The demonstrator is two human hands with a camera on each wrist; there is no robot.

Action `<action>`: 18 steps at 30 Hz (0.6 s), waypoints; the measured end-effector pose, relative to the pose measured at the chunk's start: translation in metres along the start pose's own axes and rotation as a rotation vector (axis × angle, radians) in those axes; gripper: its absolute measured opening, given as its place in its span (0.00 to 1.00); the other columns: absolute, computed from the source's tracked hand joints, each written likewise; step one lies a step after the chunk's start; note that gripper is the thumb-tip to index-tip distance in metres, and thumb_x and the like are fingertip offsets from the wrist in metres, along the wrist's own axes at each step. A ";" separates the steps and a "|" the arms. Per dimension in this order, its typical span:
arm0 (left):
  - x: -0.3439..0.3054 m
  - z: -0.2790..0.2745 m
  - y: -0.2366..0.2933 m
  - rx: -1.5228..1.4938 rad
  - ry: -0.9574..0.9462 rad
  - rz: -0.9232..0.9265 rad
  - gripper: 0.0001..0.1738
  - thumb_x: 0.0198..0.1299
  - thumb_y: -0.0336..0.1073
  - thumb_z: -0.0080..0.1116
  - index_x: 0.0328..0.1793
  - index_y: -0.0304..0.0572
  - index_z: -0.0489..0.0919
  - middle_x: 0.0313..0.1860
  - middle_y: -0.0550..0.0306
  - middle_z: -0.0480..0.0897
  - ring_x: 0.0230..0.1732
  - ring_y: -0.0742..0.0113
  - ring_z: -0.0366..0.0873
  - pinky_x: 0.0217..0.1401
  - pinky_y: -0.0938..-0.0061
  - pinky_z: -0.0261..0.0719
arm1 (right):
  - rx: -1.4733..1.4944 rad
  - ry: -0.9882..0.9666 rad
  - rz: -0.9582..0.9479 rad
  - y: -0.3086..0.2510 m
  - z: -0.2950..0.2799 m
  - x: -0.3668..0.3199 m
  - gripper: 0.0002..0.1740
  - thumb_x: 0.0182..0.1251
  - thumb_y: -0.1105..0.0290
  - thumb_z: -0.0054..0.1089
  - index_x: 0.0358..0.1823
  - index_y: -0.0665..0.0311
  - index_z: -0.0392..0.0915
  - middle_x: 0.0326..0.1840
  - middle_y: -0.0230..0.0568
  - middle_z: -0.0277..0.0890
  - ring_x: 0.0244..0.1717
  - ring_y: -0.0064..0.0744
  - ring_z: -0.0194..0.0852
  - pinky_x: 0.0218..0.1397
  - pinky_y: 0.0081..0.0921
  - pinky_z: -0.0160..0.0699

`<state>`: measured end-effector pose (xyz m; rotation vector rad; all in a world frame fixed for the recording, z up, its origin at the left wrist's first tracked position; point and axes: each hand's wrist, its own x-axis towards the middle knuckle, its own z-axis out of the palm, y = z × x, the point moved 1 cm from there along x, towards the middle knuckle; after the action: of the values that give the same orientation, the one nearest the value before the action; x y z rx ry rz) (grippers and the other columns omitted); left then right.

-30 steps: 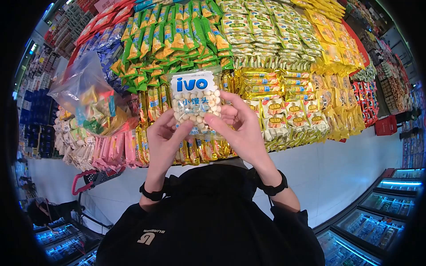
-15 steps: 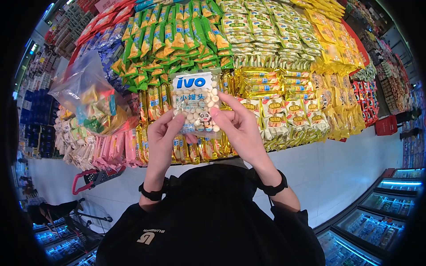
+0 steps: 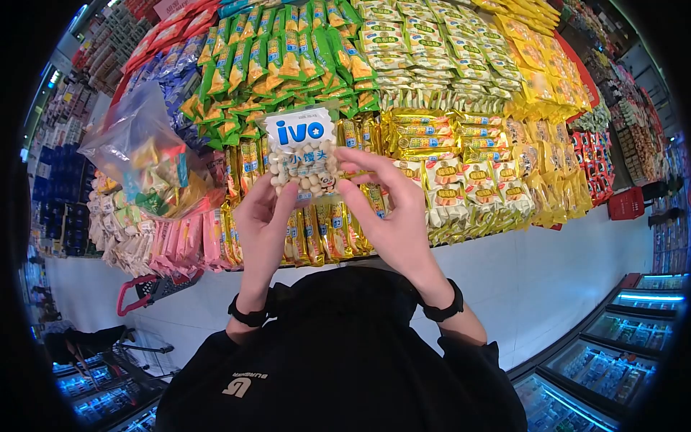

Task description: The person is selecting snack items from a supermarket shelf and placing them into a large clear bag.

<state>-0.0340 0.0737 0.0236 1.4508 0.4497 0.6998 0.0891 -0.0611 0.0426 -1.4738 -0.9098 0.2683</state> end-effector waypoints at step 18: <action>0.002 0.005 0.013 0.474 0.034 0.537 0.20 0.51 0.25 0.73 0.52 0.37 0.83 0.52 0.49 0.85 0.56 0.59 0.81 0.57 0.69 0.78 | 0.462 -0.069 0.306 0.001 0.002 -0.002 0.29 0.71 0.77 0.61 0.70 0.70 0.62 0.67 0.43 0.71 0.65 0.25 0.69 0.66 0.25 0.69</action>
<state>-0.0311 0.0709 0.0370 2.0436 0.2566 1.0945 0.0867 -0.0606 0.0401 -1.1696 -0.6185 0.7105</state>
